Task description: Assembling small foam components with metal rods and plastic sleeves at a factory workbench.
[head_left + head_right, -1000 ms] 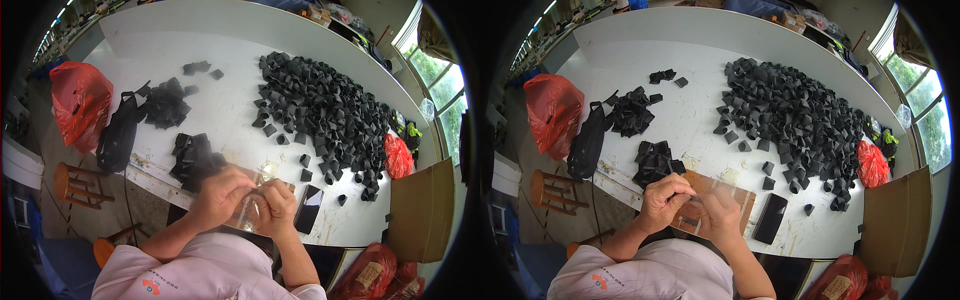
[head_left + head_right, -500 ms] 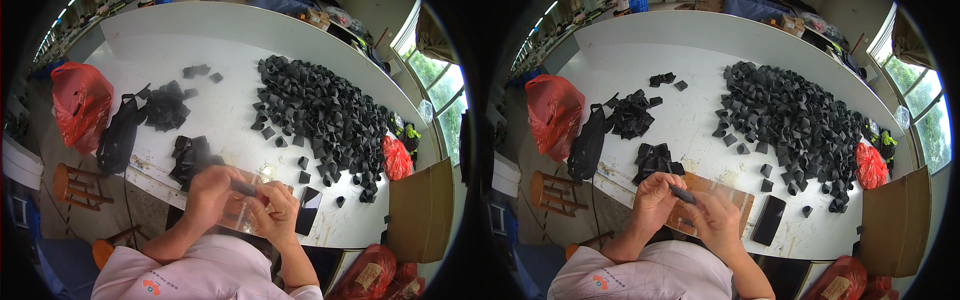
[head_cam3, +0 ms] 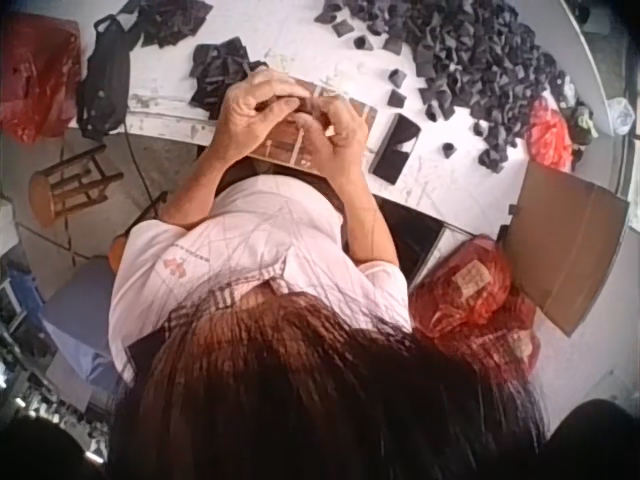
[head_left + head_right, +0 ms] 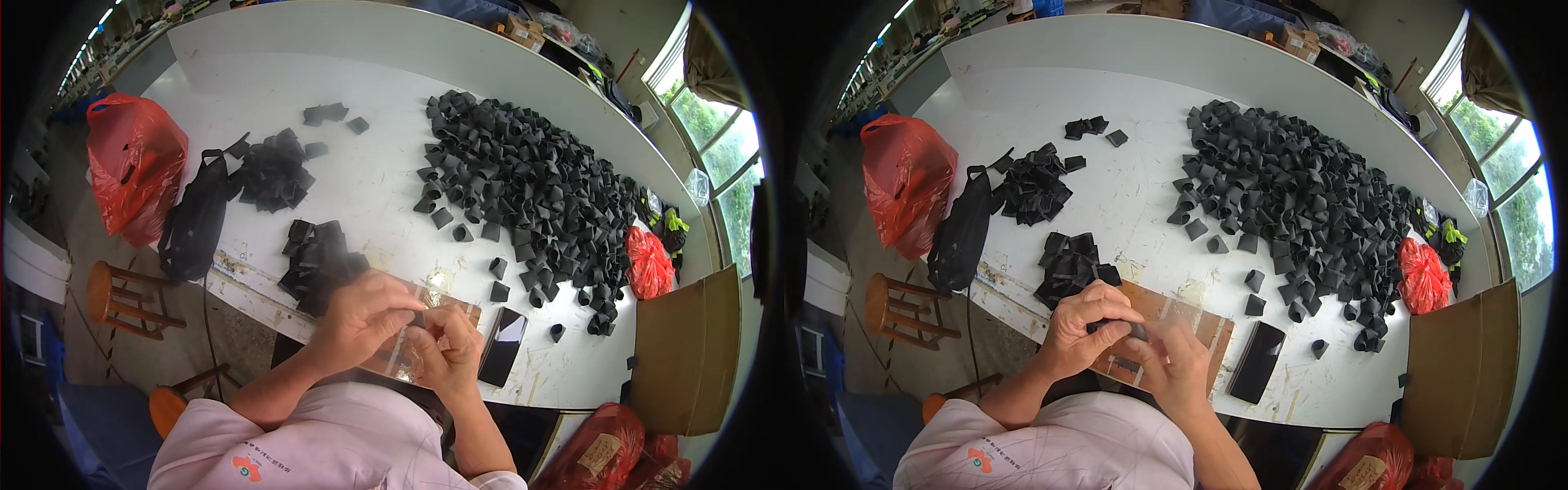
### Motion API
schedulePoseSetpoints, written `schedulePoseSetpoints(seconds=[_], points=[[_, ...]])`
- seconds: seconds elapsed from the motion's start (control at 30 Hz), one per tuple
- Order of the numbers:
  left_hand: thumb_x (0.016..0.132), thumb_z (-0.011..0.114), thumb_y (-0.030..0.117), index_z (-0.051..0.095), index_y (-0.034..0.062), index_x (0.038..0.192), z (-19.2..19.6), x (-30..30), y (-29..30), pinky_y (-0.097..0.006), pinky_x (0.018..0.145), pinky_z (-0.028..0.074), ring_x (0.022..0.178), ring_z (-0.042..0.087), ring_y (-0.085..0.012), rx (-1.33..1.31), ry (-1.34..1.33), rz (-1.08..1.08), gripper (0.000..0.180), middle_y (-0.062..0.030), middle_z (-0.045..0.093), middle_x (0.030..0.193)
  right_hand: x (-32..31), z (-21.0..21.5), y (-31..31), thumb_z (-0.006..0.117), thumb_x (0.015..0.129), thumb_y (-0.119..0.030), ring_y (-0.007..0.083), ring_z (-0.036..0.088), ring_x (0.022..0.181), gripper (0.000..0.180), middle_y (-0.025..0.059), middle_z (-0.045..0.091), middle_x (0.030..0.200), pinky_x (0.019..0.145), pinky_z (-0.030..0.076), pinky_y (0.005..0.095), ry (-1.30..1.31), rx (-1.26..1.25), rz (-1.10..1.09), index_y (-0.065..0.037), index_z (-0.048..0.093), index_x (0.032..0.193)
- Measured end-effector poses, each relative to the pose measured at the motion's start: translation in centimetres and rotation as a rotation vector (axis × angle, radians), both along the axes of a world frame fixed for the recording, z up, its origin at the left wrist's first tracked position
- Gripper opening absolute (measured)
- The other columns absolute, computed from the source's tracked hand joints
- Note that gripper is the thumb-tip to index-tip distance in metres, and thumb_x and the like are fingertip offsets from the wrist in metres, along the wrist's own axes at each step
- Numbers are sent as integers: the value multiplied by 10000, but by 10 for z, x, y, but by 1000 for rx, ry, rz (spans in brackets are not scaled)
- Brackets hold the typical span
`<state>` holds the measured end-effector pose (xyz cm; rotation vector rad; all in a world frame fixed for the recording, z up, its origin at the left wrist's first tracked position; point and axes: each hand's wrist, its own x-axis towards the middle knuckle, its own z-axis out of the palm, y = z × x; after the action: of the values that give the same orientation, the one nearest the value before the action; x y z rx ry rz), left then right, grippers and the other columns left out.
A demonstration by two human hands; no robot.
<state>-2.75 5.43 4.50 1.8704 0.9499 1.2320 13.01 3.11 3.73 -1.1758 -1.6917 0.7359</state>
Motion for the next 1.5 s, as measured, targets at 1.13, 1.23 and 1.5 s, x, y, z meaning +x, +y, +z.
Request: schedulePoseSetpoints(seconds=[1.13, 1.23, 1.5], points=[[794, 582, -32, 531, -28, 866, -18, 21, -47, -204, 601, 492, 711, 589, -92, -189, -140, 137, 88, -87, 579, 845, 0, -21, -31, 530, 879, -220, 110, 466, 548, 245, 27, 526, 627, 497, 377, 238, 1288, -932, 165, -55, 534, 698], [777, 612, -9, 541, -15, 828, -26, 22, -47, -190, 548, 449, 625, 548, -67, -275, -190, 172, 87, -71, 583, 783, 0, -24, -33, 525, 884, -256, 106, 463, 541, 277, 14, 527, 624, 483, 373, 232, 1227, -933, 170, -34, 545, 720], [739, 613, -38, 557, 10, 780, -24, 23, -44, -205, 457, 403, 517, 506, -52, -123, -28, 255, 84, -35, 579, 647, 6, -13, -33, 731, 689, -131, 110, 482, 559, 210, 50, 542, 687, 476, 367, 218, 68, 63, -205, -19, 577, 778]])
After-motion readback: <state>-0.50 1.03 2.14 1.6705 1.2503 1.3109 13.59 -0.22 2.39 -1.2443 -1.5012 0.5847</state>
